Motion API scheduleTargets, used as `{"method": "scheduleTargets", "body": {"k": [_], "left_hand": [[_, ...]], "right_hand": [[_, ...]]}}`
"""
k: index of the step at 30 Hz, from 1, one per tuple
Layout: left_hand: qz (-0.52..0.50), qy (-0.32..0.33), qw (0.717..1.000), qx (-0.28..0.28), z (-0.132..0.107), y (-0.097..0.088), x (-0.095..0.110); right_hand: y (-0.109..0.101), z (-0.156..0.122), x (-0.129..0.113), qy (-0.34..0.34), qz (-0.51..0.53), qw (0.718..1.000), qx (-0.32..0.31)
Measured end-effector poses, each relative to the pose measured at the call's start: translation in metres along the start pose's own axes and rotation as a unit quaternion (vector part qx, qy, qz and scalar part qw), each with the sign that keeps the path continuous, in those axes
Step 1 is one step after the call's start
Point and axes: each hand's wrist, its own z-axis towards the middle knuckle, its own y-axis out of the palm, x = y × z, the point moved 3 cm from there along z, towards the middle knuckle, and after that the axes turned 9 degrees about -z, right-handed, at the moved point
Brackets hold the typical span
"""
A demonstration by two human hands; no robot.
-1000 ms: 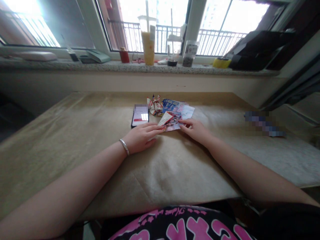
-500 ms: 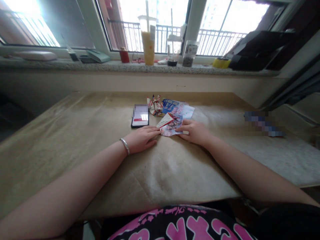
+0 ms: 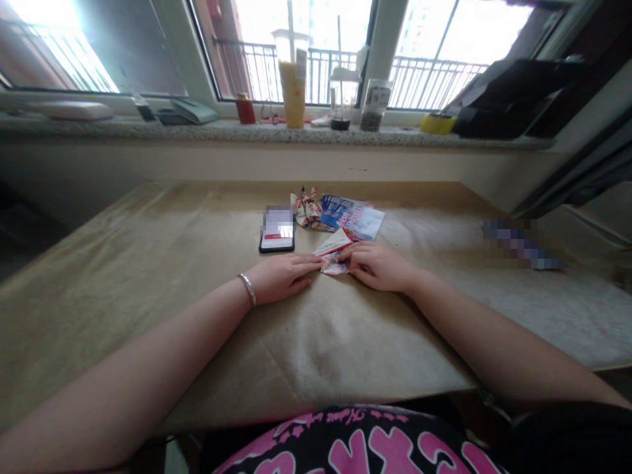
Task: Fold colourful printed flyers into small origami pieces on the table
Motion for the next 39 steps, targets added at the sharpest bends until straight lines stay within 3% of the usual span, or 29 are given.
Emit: {"method": "scheduleTargets", "body": {"k": [9,13,19,22,29,39], "left_hand": [[0.000,-0.021,1.000,-0.003,0.002,0.001,0.009],[0.002,-0.048,0.999,-0.022,0.003,0.003,0.011],[-0.006,-0.003,1.000,0.006,0.004,0.005,0.009],[0.012,0.003,1.000,0.019,0.004,0.006,0.008],[0.049,0.016,0.998,0.032,0.007,0.009,0.011],[0.074,0.005,0.997,0.030,0.008,0.008,0.014]], "right_hand": [[-0.004,-0.006,0.010,0.186,0.024,0.979,-0.075],[-0.004,-0.006,0.016,0.255,0.042,0.964,-0.058],[0.009,-0.007,0.027,0.343,0.046,0.938,-0.032],[0.011,-0.006,0.027,0.358,0.022,0.933,-0.029],[0.010,0.000,0.020,0.322,-0.070,0.942,-0.069],[0.013,-0.004,0.029,0.330,-0.024,0.940,-0.082]]}}
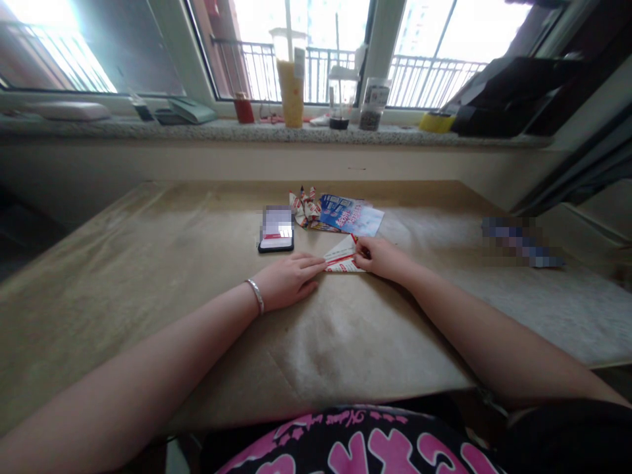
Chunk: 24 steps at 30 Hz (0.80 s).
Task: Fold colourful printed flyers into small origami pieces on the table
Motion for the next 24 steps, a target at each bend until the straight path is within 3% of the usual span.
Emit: {"method": "scheduleTargets", "body": {"k": [11,24], "left_hand": [[-0.061,0.026,0.997,-0.041,-0.001,-0.005,0.009],[-0.075,0.038,0.996,-0.021,0.002,-0.003,0.007]], "right_hand": [[-0.007,-0.003,0.013,0.012,-0.040,0.998,-0.041],[-0.011,-0.008,0.002,0.018,-0.136,0.990,-0.041]]}}
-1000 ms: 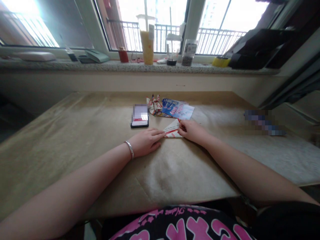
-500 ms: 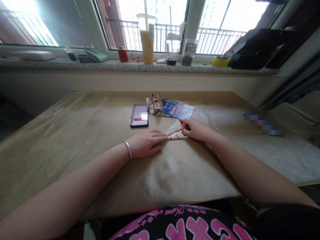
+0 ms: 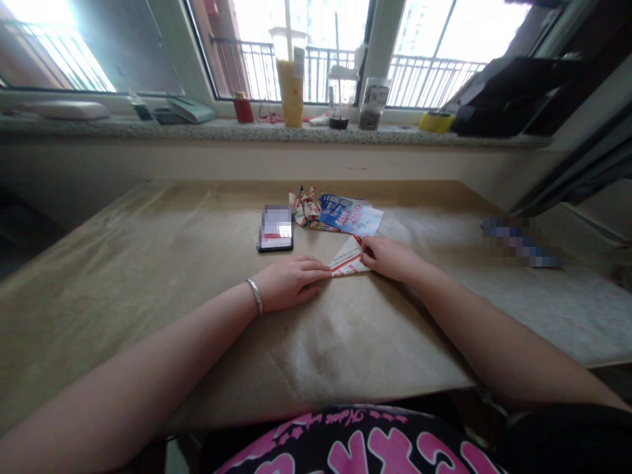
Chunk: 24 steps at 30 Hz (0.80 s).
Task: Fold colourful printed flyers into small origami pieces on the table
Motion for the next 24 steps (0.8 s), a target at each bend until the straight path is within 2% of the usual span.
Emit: {"method": "scheduleTargets", "body": {"k": [11,14,16,19,20,24], "left_hand": [[0.035,0.015,0.999,0.015,0.000,0.001,0.002],[0.024,0.019,0.999,0.017,0.001,0.000,0.002],[0.014,0.020,1.000,0.015,0.000,-0.001,0.001],[0.009,0.015,1.000,0.015,0.000,-0.001,-0.001],[0.007,0.014,1.000,0.017,0.000,-0.001,-0.001],[0.004,0.016,1.000,0.025,-0.001,0.000,-0.001]], "right_hand": [[0.003,0.005,0.005,0.024,0.076,0.997,-0.022],[0.000,0.002,0.004,0.045,0.045,0.998,-0.009],[-0.005,-0.002,0.001,0.044,0.006,0.999,0.029],[-0.014,-0.007,-0.011,-0.017,-0.038,0.991,0.127],[-0.015,-0.009,-0.017,-0.050,-0.045,0.988,0.139],[-0.012,-0.012,-0.040,-0.134,-0.039,0.982,0.124]]}}
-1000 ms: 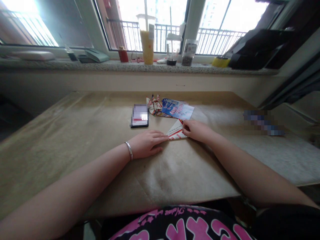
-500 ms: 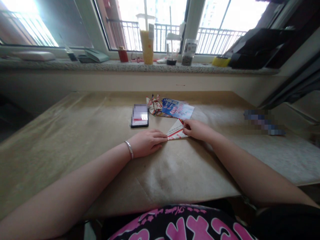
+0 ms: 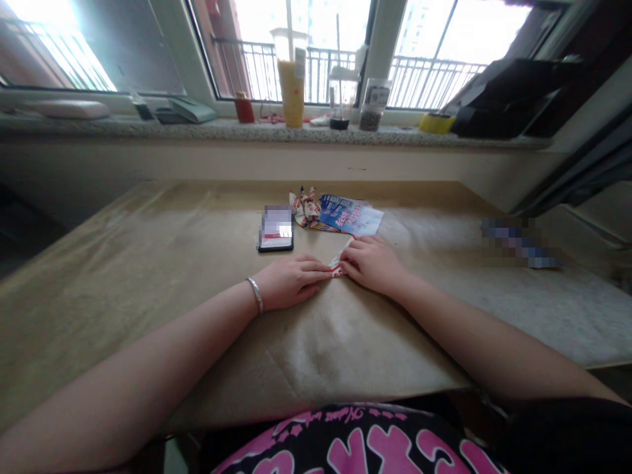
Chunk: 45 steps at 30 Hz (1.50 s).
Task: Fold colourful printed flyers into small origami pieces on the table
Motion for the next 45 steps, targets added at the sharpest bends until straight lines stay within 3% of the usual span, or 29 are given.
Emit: {"method": "scheduleTargets", "body": {"k": [4,12,23,31,39,45], "left_hand": [[0.004,0.008,1.000,-0.006,-0.001,0.000,-0.002],[-0.026,0.003,1.000,-0.015,-0.002,0.000,-0.006],[-0.078,-0.001,0.997,-0.016,-0.003,-0.003,-0.009],[-0.079,-0.016,0.997,-0.010,-0.005,-0.001,-0.011],[-0.114,-0.009,0.993,0.006,-0.009,-0.003,-0.016],[-0.086,0.013,0.996,0.009,-0.009,-0.007,-0.013]], "right_hand": [[0.005,0.003,-0.009,0.006,0.011,1.000,0.017],[0.019,0.008,0.002,0.010,0.107,0.994,-0.018],[0.022,0.009,0.005,-0.008,0.090,0.995,-0.032],[0.008,0.001,-0.009,-0.092,0.006,0.995,0.033],[0.008,0.000,-0.011,-0.124,0.026,0.989,0.072],[0.004,-0.002,-0.012,-0.154,0.023,0.984,0.082]]}}
